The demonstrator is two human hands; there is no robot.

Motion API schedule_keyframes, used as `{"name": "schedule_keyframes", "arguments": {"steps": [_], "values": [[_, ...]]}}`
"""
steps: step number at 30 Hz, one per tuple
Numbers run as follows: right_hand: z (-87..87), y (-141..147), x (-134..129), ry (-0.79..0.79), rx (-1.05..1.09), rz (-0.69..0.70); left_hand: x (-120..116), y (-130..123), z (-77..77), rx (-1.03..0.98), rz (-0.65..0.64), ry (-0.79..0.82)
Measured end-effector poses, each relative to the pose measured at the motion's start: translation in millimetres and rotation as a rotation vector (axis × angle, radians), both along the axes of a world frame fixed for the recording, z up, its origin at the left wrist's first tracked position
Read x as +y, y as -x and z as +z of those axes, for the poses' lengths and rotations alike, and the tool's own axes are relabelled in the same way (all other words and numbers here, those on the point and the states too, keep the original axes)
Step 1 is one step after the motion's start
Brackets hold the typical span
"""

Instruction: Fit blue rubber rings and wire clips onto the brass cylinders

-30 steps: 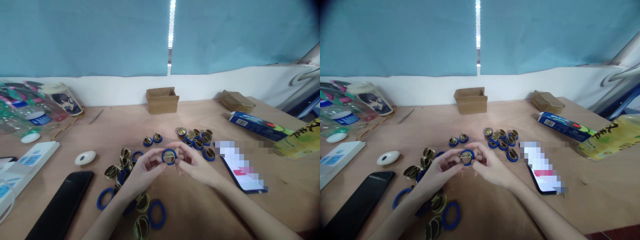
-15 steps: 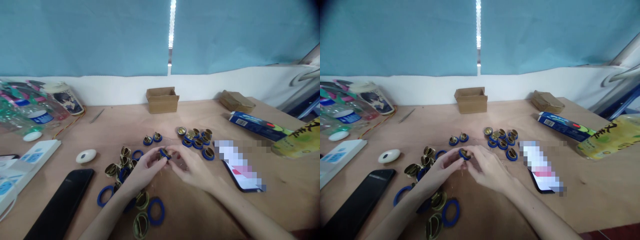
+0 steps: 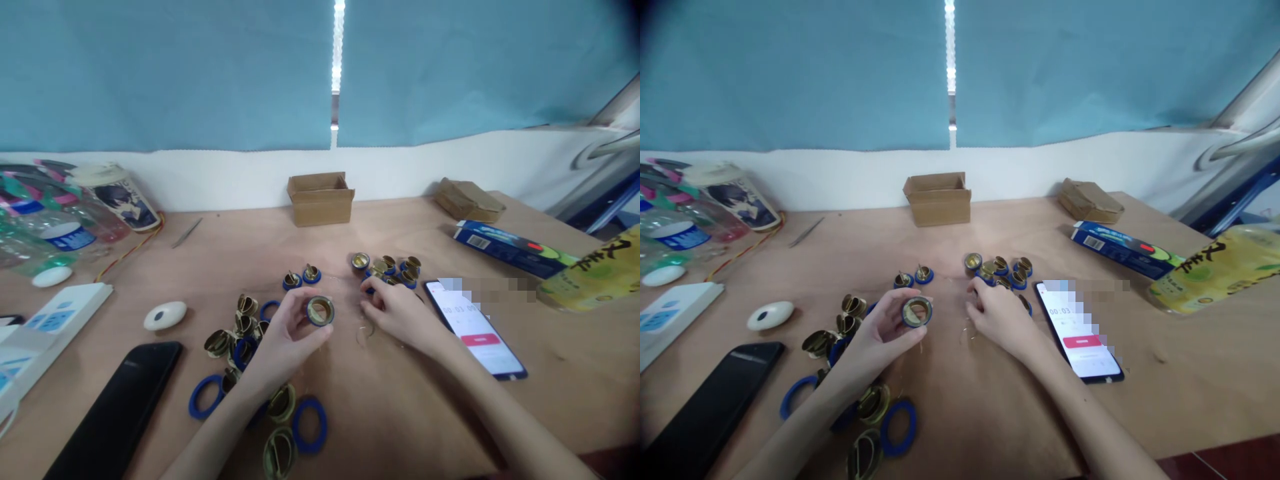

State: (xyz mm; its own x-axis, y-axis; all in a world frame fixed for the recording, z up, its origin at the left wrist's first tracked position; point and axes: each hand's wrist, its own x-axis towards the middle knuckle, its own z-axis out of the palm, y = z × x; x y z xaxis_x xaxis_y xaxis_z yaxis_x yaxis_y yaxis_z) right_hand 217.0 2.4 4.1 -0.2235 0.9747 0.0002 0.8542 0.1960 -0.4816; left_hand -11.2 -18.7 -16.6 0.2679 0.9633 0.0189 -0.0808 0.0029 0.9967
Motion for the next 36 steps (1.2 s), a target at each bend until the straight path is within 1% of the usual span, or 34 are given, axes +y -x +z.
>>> {"name": "schedule_keyframes", "arguments": {"steps": [4, 6, 11, 14, 17, 20, 23, 29, 33, 36], "values": [[1.3, -6, -4, 0.214, 0.013, 0.143, -1, -1, -0.5, 0.026, -0.022, -0.022], [2.7, -9, -5, 0.262, 0.016, 0.179, -2, -1, -1.1, 0.029, -0.038, -0.027], [0.3, -6, -5, 0.245, -0.016, 0.221, -3, -1, 0.7, 0.033, -0.066, -0.009], [-1.0, -3, -4, 0.246, -0.034, 0.196, -4, -1, 2.5, 0.04, -0.069, 0.0], [1.2, -4, -3, 0.26, -0.047, 0.184, -3, -1, 4.1, 0.032, -0.069, 0.001], [3.9, -8, -2, 0.268, -0.048, 0.215, -3, -2, 4.8, 0.024, -0.058, -0.007], [2.2, -11, 0, 0.24, -0.037, 0.242, -3, -1, 4.3, 0.03, -0.067, -0.021], [-5.9, -6, 1, 0.149, -0.084, 0.219, -5, -1, 3.0, 0.063, -0.103, -0.023], [-6.9, -4, 1, 0.132, -0.134, 0.247, -6, -3, 2.5, 0.061, -0.106, -0.027], [-4.9, -6, 2, 0.13, -0.095, 0.278, -5, -3, 2.9, 0.075, -0.11, -0.033]]}}
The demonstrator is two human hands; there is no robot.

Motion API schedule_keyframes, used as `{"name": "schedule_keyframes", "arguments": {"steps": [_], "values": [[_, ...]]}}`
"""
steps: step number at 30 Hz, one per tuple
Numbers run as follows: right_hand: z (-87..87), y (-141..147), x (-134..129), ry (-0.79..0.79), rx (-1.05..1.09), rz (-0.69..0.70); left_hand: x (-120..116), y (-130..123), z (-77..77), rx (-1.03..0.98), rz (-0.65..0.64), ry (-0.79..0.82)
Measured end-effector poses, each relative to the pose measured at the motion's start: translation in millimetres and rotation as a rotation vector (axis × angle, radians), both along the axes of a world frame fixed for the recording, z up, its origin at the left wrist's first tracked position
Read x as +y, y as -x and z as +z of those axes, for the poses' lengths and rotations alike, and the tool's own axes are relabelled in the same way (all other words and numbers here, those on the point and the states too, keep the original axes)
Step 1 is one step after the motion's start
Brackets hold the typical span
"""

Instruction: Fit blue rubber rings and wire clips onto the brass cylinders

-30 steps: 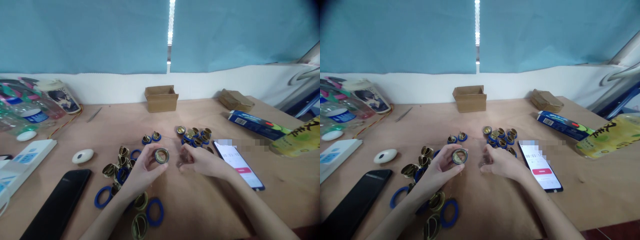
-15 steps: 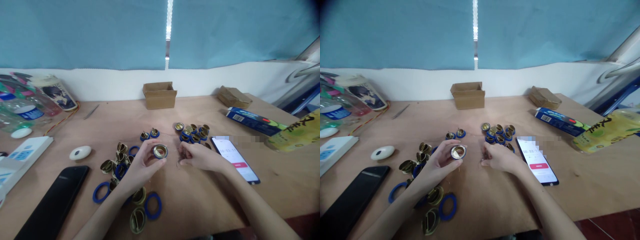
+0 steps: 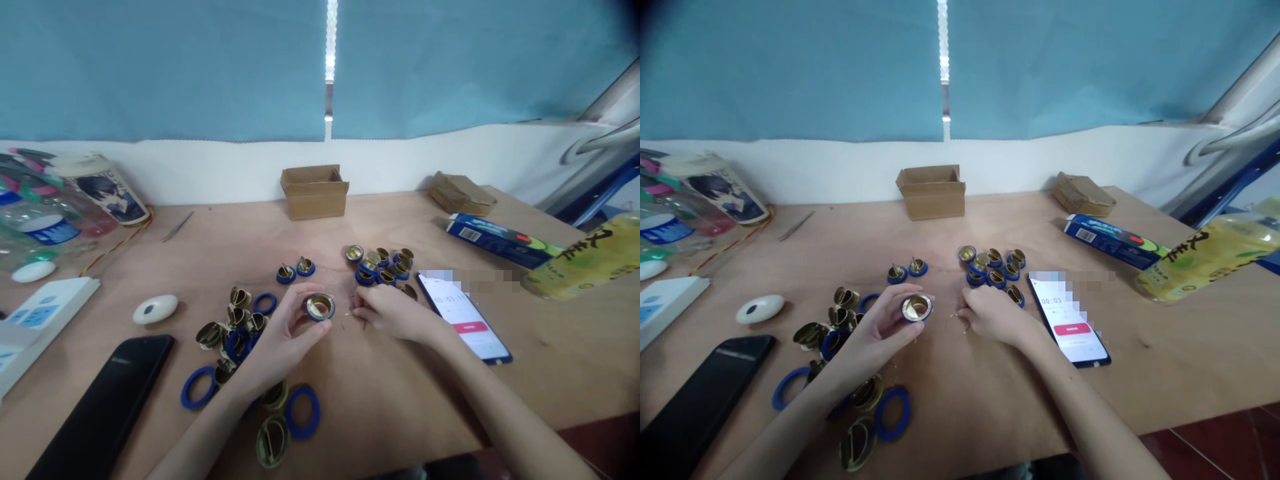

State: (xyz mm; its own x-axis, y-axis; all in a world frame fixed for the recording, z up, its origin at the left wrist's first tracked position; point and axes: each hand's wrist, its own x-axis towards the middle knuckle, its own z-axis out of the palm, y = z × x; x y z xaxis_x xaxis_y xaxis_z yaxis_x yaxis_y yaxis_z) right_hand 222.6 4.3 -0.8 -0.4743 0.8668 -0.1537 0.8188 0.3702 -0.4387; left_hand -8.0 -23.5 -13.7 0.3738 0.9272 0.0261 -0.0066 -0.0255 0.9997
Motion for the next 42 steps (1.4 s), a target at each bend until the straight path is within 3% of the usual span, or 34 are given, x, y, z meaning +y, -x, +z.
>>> {"name": "schedule_keyframes", "arguments": {"steps": [6, 12, 21, 29, 42], "values": [[14.7, -11, -1, 0.123, 0.152, 0.04, 2, 2, -1.4, 0.01, -0.001, -0.036], [14.9, -11, -3, 0.293, 0.09, 0.104, -1, 1, -3.0, -0.011, -0.024, -0.015], [11.0, -11, -2, 0.203, 0.117, 0.1, 0, 1, -1.5, -0.008, -0.014, -0.023], [5.2, -12, 1, 0.272, 0.12, 0.11, -1, 0, -0.1, -0.018, -0.032, -0.009], [0.5, -12, 2, 0.26, 0.136, 0.122, -2, 0, 1.2, -0.016, -0.032, -0.009]]}}
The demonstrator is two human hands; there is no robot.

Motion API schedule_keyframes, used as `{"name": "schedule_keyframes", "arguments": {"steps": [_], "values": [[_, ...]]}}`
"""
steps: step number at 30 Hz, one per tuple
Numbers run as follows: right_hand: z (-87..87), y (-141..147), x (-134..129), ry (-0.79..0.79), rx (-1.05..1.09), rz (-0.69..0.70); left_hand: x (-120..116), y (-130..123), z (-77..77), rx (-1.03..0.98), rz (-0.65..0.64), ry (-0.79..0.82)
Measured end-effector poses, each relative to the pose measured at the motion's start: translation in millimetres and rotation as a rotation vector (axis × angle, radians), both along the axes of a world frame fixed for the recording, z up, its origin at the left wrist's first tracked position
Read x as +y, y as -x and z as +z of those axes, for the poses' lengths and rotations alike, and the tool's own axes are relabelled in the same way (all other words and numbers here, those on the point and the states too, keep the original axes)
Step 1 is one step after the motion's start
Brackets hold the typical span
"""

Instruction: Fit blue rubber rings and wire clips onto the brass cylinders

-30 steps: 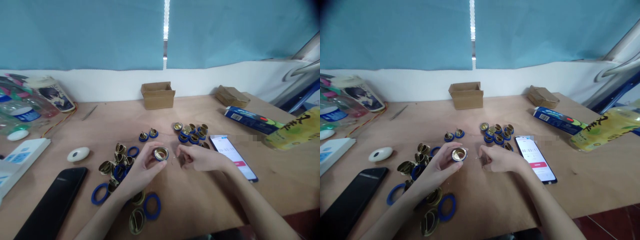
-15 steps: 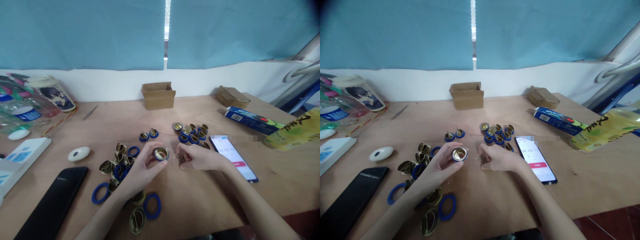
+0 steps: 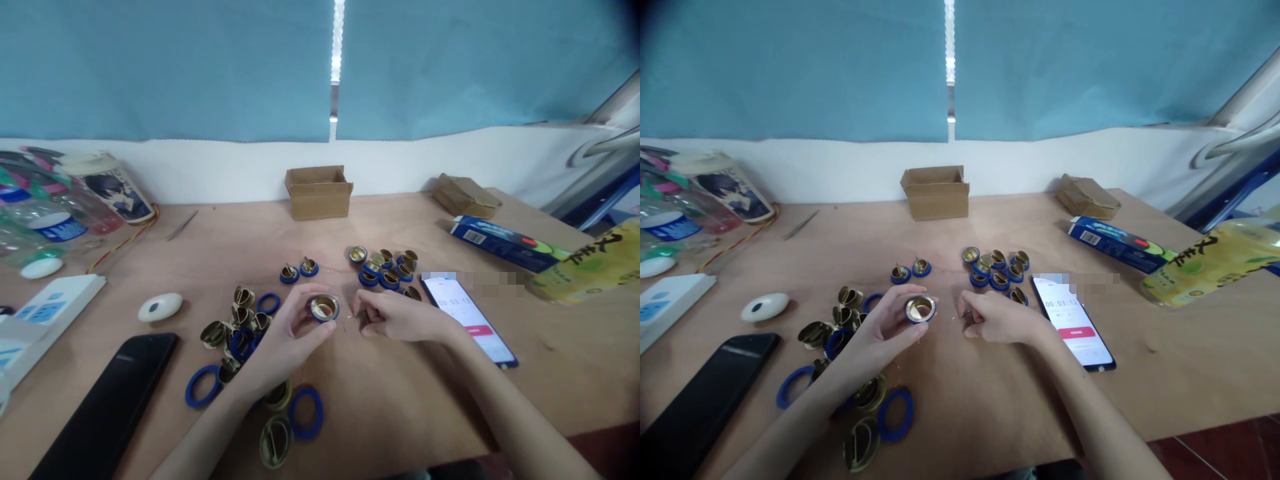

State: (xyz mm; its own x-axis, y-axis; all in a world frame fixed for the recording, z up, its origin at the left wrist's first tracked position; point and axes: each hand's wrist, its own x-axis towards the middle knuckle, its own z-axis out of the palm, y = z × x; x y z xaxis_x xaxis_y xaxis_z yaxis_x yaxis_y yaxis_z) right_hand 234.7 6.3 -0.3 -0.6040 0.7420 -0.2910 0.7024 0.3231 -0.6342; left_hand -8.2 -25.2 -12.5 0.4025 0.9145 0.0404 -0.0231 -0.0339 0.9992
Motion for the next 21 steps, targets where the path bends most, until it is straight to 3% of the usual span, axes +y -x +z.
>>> {"name": "schedule_keyframes", "arguments": {"steps": [21], "values": [[3.8, -3.6, 2.8, 0.0, -0.051, -0.09, 1.3, -0.2, -5.2, 0.002, 0.001, 0.034]]}}
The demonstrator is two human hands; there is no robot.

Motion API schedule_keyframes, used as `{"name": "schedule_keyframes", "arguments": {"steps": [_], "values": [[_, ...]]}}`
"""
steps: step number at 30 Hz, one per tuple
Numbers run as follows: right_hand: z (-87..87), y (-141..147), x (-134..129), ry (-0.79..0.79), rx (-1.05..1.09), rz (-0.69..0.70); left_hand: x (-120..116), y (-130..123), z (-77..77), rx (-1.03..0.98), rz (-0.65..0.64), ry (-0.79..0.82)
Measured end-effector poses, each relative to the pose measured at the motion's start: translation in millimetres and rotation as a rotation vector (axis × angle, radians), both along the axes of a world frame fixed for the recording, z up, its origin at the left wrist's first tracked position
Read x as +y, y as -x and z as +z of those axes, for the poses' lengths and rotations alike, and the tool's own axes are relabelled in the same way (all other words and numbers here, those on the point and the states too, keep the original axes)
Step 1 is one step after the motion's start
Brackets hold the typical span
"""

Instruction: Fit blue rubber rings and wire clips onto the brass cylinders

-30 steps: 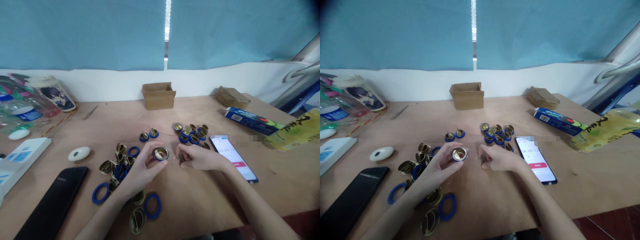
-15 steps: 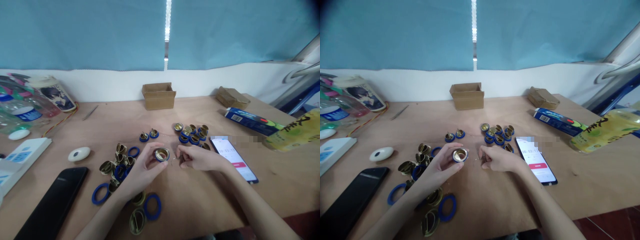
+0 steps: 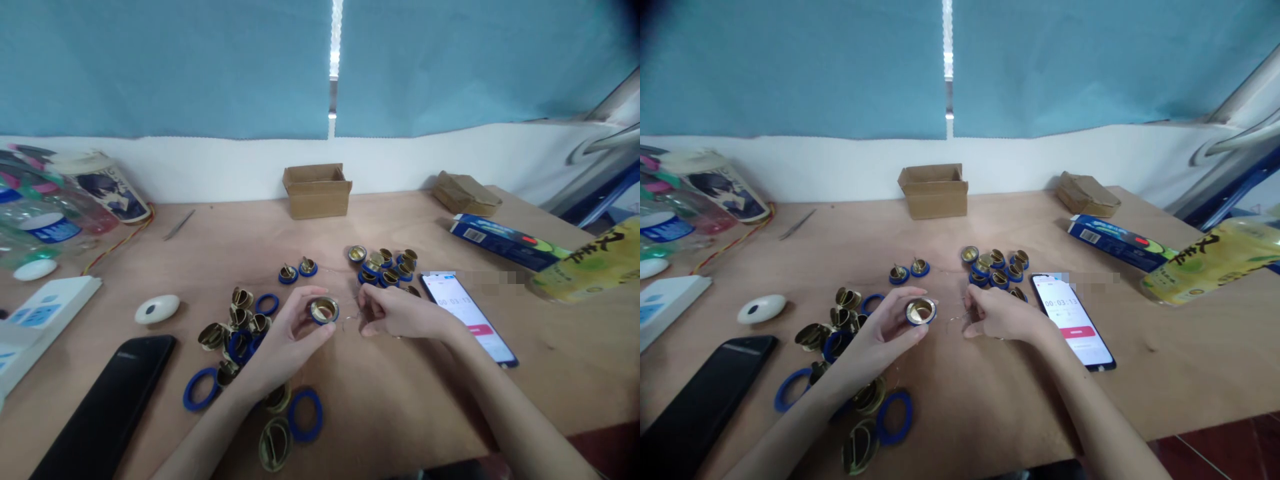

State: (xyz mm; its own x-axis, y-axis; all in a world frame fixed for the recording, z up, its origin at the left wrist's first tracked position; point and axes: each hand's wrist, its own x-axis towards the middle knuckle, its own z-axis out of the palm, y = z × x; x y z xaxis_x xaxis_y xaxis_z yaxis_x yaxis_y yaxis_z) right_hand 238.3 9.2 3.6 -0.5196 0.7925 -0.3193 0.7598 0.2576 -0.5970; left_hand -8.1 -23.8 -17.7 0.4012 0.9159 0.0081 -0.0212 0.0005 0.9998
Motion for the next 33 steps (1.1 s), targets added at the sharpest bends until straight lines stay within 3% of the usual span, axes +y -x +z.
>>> {"name": "schedule_keyframes", "arguments": {"steps": [21, 29, 33], "values": [[-1.7, 4.3, 0.5, 0.085, 0.002, -0.067, -0.3, -0.3, -1.0, 0.001, 0.008, 0.005], [-0.8, 4.5, 1.7, 0.069, -0.002, -0.015, 0.9, 0.6, -2.3, 0.007, 0.022, -0.017], [5.5, -3.2, 1.3, 0.158, 0.085, -0.006, 0.9, 0.2, -0.2, 0.024, 0.029, -0.022]]}}
